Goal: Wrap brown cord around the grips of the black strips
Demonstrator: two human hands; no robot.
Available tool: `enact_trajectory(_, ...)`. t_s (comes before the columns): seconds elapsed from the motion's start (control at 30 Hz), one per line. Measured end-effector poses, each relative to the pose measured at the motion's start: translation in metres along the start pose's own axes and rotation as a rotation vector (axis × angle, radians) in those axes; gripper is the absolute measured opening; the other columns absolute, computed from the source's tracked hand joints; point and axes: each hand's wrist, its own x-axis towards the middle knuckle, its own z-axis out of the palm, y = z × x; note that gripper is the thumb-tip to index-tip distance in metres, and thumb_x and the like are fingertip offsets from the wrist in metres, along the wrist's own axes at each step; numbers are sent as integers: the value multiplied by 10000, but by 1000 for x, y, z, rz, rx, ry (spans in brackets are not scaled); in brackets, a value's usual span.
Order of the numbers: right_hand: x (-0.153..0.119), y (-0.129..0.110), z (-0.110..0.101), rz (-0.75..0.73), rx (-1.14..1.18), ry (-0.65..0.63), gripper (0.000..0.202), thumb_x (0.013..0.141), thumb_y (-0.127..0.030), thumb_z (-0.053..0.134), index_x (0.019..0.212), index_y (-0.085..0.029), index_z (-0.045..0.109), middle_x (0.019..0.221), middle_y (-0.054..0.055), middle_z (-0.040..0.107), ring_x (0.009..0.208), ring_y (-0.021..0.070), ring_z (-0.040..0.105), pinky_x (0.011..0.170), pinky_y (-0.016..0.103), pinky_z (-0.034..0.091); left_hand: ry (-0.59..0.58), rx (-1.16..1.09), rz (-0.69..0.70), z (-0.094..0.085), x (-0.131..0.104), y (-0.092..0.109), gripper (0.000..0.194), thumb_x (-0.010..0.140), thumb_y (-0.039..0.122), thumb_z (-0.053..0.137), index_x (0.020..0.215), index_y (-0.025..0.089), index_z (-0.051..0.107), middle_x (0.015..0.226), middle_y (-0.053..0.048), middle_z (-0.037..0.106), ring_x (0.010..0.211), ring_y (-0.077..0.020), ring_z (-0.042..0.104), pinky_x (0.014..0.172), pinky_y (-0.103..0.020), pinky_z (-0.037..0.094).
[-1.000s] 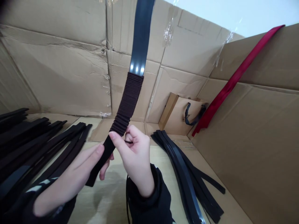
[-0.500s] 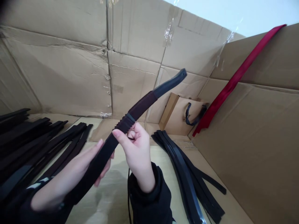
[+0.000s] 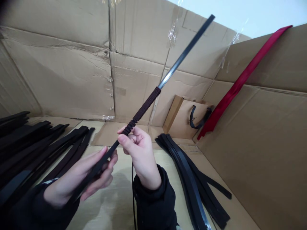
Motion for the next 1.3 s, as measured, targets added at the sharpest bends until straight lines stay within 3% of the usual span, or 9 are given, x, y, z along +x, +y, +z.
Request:
enact_trajectory(0.17,1,-1,2,-89,-145,163,181,699,-271,754,741,-176,606,610,-50,529,537,64,414,496,199,335,358,466,195,12,-1,0,434,916,509,379,635,191,474,535,39,522,534,-105,516,584,-224,415)
enact_trajectory(0.27,3,1,2,-82,-232,153,195,734,-335,718,783,-167,633,582,-57,470,503,57,329,468,207,276,369,332,158,14,0,-3,424,921,520,346,705,196,515,442,59,472,425,-102,451,479,-219,374)
enact_trajectory(0.47,5,7,0,12,-88,5,306,768,-408,673,971,-180,656,523,-98,265,454,50,160,436,222,135,-33,-316,-2,-4,4,-5,506,962,442,230,678,174,551,290,110,283,250,-30,202,433,-177,270)
enact_trajectory(0.6,4,6,1,61,26,-72,274,740,-412,699,902,-197,644,507,-109,245,441,48,145,429,219,139,-269,-417,-68,-8,6,-6,544,963,405,138,654,186,529,283,113,236,223,-39,176,430,-186,277)
enact_trajectory(0.77,2,0,2,-10,-137,65,228,709,-365,733,800,-182,633,492,-101,287,461,59,188,441,229,168,178,163,65,2,6,-4,472,909,555,316,709,183,526,402,50,461,366,-96,394,447,-215,331)
enact_trajectory(0.87,4,1,3,-38,-211,124,247,712,-370,727,839,-176,644,504,-97,294,470,61,203,445,231,170,363,287,145,6,4,-1,420,897,532,394,682,187,497,440,60,422,417,-97,365,452,-210,317)
enact_trajectory(1.07,6,12,6,44,-40,-10,254,737,-411,686,743,-175,592,492,-109,238,433,48,150,412,221,150,-256,-402,-99,-1,1,2,337,924,349,222,664,210,386,355,122,209,289,-47,71,431,-195,255)
enact_trajectory(1.13,5,12,6,26,-51,9,259,742,-409,680,705,-178,570,496,-107,239,434,48,147,413,220,164,-318,-442,-133,-3,0,3,392,926,419,200,666,208,403,353,126,213,272,-37,66,427,-195,259)
enact_trajectory(1.3,4,8,7,-58,-138,132,228,754,-362,689,699,-167,585,524,-88,300,468,57,177,439,228,170,99,113,-4,0,-1,11,450,878,592,357,795,189,537,501,28,563,400,-104,469,474,-217,350)
